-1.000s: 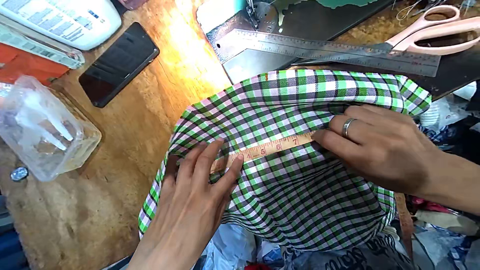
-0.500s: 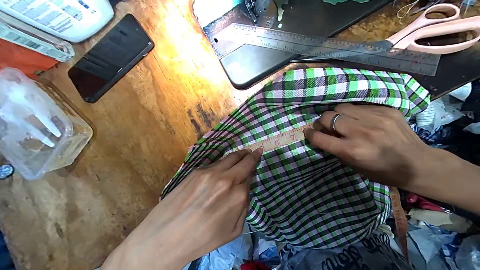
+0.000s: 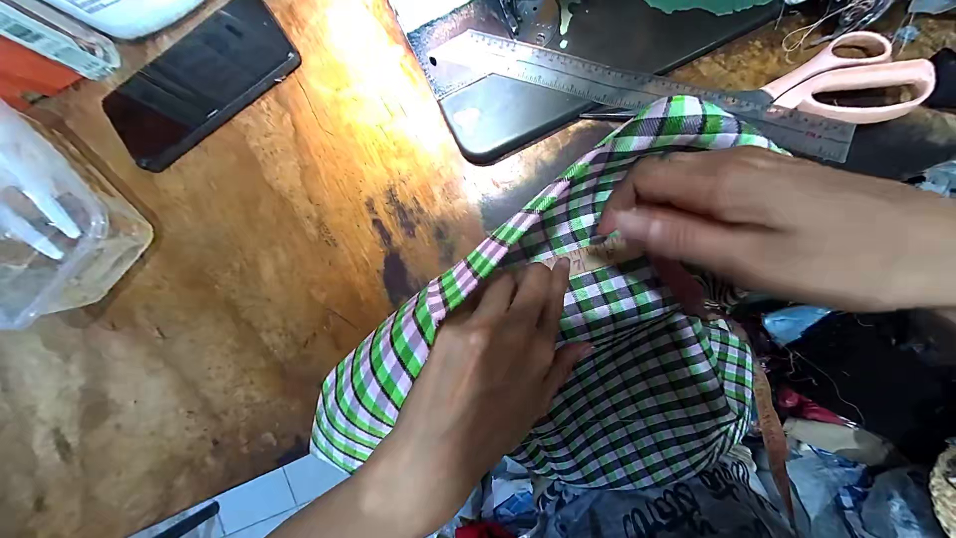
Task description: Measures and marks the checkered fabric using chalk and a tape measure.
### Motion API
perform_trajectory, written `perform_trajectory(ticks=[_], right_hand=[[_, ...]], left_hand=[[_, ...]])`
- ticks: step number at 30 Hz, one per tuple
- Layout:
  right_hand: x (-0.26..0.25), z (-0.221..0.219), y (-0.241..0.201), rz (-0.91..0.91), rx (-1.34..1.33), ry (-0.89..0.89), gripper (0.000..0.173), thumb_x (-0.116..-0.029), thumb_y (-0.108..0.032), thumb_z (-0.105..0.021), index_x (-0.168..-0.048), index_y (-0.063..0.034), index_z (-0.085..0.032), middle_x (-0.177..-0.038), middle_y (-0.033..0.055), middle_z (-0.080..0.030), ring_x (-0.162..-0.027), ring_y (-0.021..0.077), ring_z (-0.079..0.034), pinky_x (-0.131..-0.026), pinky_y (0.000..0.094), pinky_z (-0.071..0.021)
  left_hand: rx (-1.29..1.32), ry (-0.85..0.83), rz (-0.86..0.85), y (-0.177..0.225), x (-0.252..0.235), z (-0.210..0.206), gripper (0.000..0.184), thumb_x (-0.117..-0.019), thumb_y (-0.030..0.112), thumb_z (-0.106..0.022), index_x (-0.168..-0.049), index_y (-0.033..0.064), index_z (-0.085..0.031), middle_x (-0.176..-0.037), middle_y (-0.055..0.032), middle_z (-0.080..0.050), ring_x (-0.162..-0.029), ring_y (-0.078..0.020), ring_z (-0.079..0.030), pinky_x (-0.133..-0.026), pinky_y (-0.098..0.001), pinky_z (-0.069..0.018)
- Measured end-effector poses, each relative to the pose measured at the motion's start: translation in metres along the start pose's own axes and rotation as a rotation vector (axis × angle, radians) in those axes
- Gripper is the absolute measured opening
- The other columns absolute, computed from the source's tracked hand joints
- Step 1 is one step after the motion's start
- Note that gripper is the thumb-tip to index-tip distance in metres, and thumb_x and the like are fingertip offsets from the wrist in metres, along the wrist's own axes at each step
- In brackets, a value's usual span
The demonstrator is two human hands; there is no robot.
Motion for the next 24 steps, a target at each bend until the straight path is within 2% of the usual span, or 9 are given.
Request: perform_trajectory(ticks=[1,2,4,5,7,10,14,19,24], right_hand=[[-0.005,0.000,-0.001,-0.035,-0.101,-0.047,0.039,-0.1085,-0.039,-0.032,-0.103,-0.0224,-0.067,-0.079,-0.0121,-0.054,-0.070,-0.0022,-0.052,-0.059,0.0212,-0.0413],[-0.011,-0.003,-0.001,-0.065,-0.171,-0.078,0.035,-0.1065,-0.028,-0.032,-0.102,-0.0213,-0.066,-0.076,-0.0119,-0.055,-0.066,-0.0029,-0.052,-0.054,0.0198,-0.0401],[-0.020,-0.010,-0.003,-0.147,-0.229,-0.132,0.025,-0.1062,-0.018,-0.041,-0.105,-0.0174,-0.067,-0.073,-0.0076,-0.058,-0.059,0.0004,-0.053,-0.049,0.0213,-0.0418],[-0.024,-0.011,-0.004,-0.175,-0.210,-0.126,0.020,-0.1068,-0.017,-0.047,-0.106,-0.0149,-0.067,-0.072,-0.0049,-0.059,-0.054,0.0018,-0.055,-0.045,0.0211,-0.0450],[-0.029,-0.014,-0.004,-0.192,-0.124,-0.081,0.014,-0.1059,-0.018,-0.052,-0.105,-0.0140,-0.065,-0.077,-0.0042,-0.058,-0.064,0.0030,-0.054,-0.056,0.0227,-0.0431],[-0.033,-0.017,-0.002,-0.178,-0.101,-0.016,0.010,-0.1008,-0.017,-0.059,-0.105,-0.0128,-0.068,-0.087,-0.0028,-0.061,-0.073,0.0035,-0.055,-0.063,0.0236,-0.0446],[-0.033,-0.021,-0.001,-0.198,-0.111,0.016,0.004,-0.0970,-0.014,-0.063,-0.098,-0.0142,-0.067,-0.077,-0.0059,-0.059,-0.064,0.0011,-0.052,-0.057,0.0206,-0.0419],[-0.034,-0.023,-0.002,-0.237,-0.087,0.012,0.004,-0.0955,-0.015,-0.064,-0.097,-0.0147,-0.068,-0.079,-0.0045,-0.061,-0.067,0.0037,-0.057,-0.059,0.0242,-0.0454],[-0.034,-0.025,-0.004,-0.263,-0.050,0.032,0.004,-0.0937,-0.015,-0.066,-0.097,-0.0149,-0.068,-0.080,-0.0037,-0.061,-0.068,0.0065,-0.056,-0.059,0.0279,-0.0453]], left_hand=[[-0.002,0.003,-0.008,0.000,0.000,0.000,0.057,-0.1044,0.047,-0.044,-0.135,0.0051,-0.066,-0.107,-0.0149,-0.069,-0.084,-0.0295,-0.066,-0.056,-0.0363,-0.0451],[-0.002,0.004,-0.015,-0.001,0.000,0.000,0.057,-0.1043,0.047,-0.044,-0.136,0.0049,-0.066,-0.107,-0.0147,-0.068,-0.083,-0.0293,-0.065,-0.055,-0.0363,-0.0449],[-0.003,0.003,-0.022,-0.002,0.000,0.000,0.057,-0.1040,0.047,-0.044,-0.136,0.0051,-0.066,-0.106,-0.0142,-0.067,-0.080,-0.0285,-0.064,-0.055,-0.0355,-0.0440],[-0.007,0.004,-0.026,-0.002,0.000,0.000,0.057,-0.1041,0.047,-0.045,-0.136,0.0049,-0.066,-0.104,-0.0143,-0.066,-0.079,-0.0286,-0.063,-0.054,-0.0353,-0.0435],[-0.023,0.007,-0.032,-0.001,0.001,0.000,0.056,-0.1041,0.046,-0.045,-0.136,0.0047,-0.066,-0.104,-0.0146,-0.066,-0.079,-0.0288,-0.064,-0.053,-0.0349,-0.0438],[-0.039,-0.008,-0.022,0.000,0.002,-0.002,0.056,-0.1043,0.045,-0.045,-0.138,0.0044,-0.064,-0.108,-0.0156,-0.067,-0.084,-0.0304,-0.065,-0.055,-0.0357,-0.0448],[-0.037,-0.014,-0.008,-0.001,0.003,-0.004,0.056,-0.1043,0.045,-0.046,-0.140,0.0049,-0.062,-0.109,-0.0158,-0.067,-0.085,-0.0309,-0.066,-0.056,-0.0364,-0.0456],[-0.060,-0.021,-0.025,-0.001,0.003,-0.004,0.056,-0.1045,0.045,-0.045,-0.140,0.0048,-0.062,-0.109,-0.0153,-0.067,-0.087,-0.0309,-0.065,-0.057,-0.0367,-0.0454],[-0.067,-0.026,-0.034,0.000,0.003,-0.004,0.055,-0.1045,0.043,-0.047,-0.141,0.0044,-0.061,-0.109,-0.0153,-0.067,-0.087,-0.0315,-0.065,-0.059,-0.0370,-0.0457]])
Point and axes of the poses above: each hand's wrist, its own x-axis away from the middle knuckle, its own z-axis out of the back of the hand, y = z × x, the point moved 5 cm from there along -x, towards the middle knuckle
